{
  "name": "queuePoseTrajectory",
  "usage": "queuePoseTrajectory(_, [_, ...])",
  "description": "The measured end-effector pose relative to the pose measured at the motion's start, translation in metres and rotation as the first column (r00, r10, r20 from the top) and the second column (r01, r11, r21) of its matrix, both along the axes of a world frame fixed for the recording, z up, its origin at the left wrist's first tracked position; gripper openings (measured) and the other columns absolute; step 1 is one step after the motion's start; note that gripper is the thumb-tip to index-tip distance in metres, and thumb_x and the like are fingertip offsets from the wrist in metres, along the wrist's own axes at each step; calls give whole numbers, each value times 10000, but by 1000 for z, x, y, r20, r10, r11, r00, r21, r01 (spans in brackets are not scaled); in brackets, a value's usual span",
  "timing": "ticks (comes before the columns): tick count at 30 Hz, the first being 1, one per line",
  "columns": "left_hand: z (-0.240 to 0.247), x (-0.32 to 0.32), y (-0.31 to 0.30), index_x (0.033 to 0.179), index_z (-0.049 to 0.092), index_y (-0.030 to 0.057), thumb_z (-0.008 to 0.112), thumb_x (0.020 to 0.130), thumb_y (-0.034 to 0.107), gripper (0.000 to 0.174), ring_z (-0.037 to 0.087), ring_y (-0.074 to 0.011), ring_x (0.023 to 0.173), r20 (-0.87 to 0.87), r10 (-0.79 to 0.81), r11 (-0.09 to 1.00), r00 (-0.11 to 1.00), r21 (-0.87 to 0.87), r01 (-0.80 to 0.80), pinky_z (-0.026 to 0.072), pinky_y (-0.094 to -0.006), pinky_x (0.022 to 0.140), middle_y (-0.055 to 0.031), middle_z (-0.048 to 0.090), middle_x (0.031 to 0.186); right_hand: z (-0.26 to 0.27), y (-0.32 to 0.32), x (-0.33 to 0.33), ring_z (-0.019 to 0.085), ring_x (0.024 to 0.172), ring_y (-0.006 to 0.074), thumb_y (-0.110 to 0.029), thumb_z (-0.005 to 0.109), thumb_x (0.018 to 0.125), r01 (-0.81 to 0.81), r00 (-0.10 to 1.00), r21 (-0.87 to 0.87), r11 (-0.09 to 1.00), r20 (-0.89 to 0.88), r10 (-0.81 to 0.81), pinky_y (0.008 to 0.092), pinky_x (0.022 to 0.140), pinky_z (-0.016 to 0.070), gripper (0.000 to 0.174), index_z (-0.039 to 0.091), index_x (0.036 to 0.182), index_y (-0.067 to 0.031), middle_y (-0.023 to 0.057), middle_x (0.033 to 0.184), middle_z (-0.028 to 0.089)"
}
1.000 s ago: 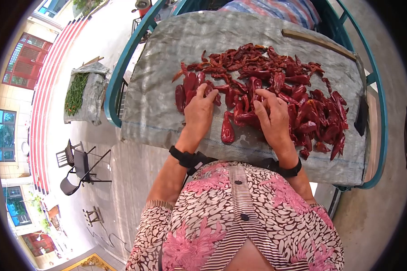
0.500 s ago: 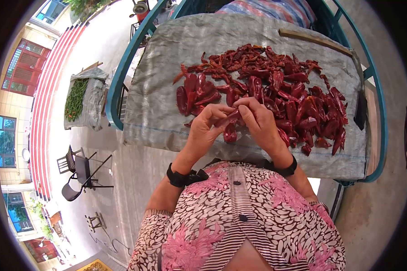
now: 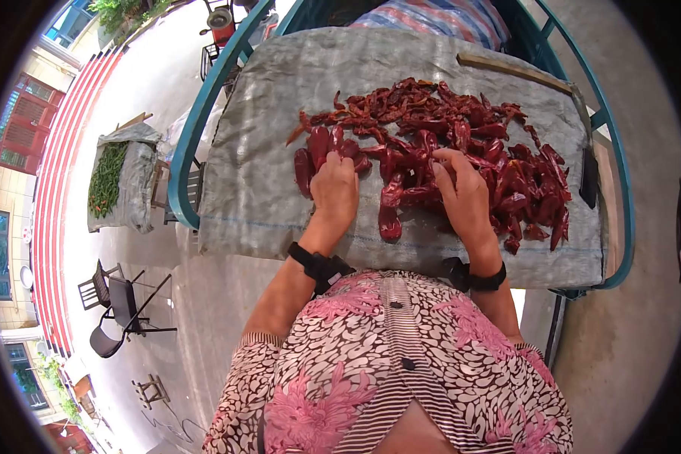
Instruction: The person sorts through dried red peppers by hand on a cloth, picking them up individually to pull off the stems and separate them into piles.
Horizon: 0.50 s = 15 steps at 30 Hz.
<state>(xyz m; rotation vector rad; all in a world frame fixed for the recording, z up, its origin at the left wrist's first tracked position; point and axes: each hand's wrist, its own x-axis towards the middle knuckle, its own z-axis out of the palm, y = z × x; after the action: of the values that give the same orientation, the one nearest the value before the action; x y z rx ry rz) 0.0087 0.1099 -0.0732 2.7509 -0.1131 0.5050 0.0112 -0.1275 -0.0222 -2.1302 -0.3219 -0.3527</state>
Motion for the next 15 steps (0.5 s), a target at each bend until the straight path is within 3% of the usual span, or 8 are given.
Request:
queuePoseTrajectory(3, [12, -2, -3, 967, 663, 64, 730, 866, 97, 126, 647, -337, 836, 117, 5, 997, 993, -73, 4, 525, -462, 707, -113, 576, 973, -1, 6, -9, 697, 796, 321, -151, 665, 978, -65, 997, 4, 998, -28, 65, 409, 733, 540, 215, 667, 1170, -53, 161, 914, 709])
queuePoseTrajectory(6, [33, -14, -4, 1020, 696, 83, 731, 876, 87, 149, 652, -324, 821, 73, -207, 889, 976, -402, 219, 522, -447, 686, -98, 583, 946, 5, 15, -16, 685, 763, 319, -211, 687, 974, -91, 990, -3, 996, -105, 90, 410, 722, 529, 270, 663, 1187, -47, 152, 890, 710])
queuePoseTrajectory(8, [49, -24, -7, 1040, 711, 98, 730, 883, 82, 159, 656, -314, 812, 61, -319, 854, 946, -414, 315, 521, -436, 689, -90, 584, 927, 7, 21, -15, 678, 755, 314, -246, 689, 974, -126, 985, -46, 991, -122, 120, 406, 729, 518, 290, 661, 1185, -50, 145, 877, 709])
queuePoseTrajectory(11, [49, -29, -6, 1062, 709, 114, 728, 890, 86, 176, 664, -315, 821, 64, -406, 821, 912, -413, 395, 528, -430, 693, -86, 587, 938, 1, 32, -13, 663, 785, 311, -288, 685, 976, -249, 960, -27, 968, 128, 250, 404, 776, 495, 307, 660, 1179, -59, 134, 891, 711])
queuePoseTrajectory(12, [47, -30, -5, 1069, 704, 119, 727, 892, 88, 181, 668, -317, 828, 69, -423, 814, 903, -409, 413, 532, -430, 695, -86, 588, 948, 3, 33, -15, 660, 806, 312, -284, 678, 981, -263, 961, -11, 965, 80, 263, 405, 795, 489, 295, 662, 1176, -63, 128, 907, 713])
queuePoseTrajectory(14, [49, -34, -1, 1084, 685, 125, 733, 890, 109, 200, 670, -330, 860, -20, -338, 887, 941, -339, 312, 537, -439, 712, -90, 593, 997, 12, 33, -20, 653, 848, 316, -275, 665, 991, -285, 958, 21, 958, -11, 285, 408, 832, 477, 271, 664, 1170, -72, 117, 939, 716])
queuePoseTrajectory(15, [50, -35, 3, 1092, 676, 127, 735, 890, 120, 211, 671, -336, 876, -59, -291, 918, 955, -298, 262, 540, -443, 720, -92, 595, 1022, 9, 31, -20, 652, 861, 318, -265, 658, 996, -232, 972, -26, 972, 35, 232, 410, 834, 478, 259, 664, 1169, -73, 113, 951, 716])
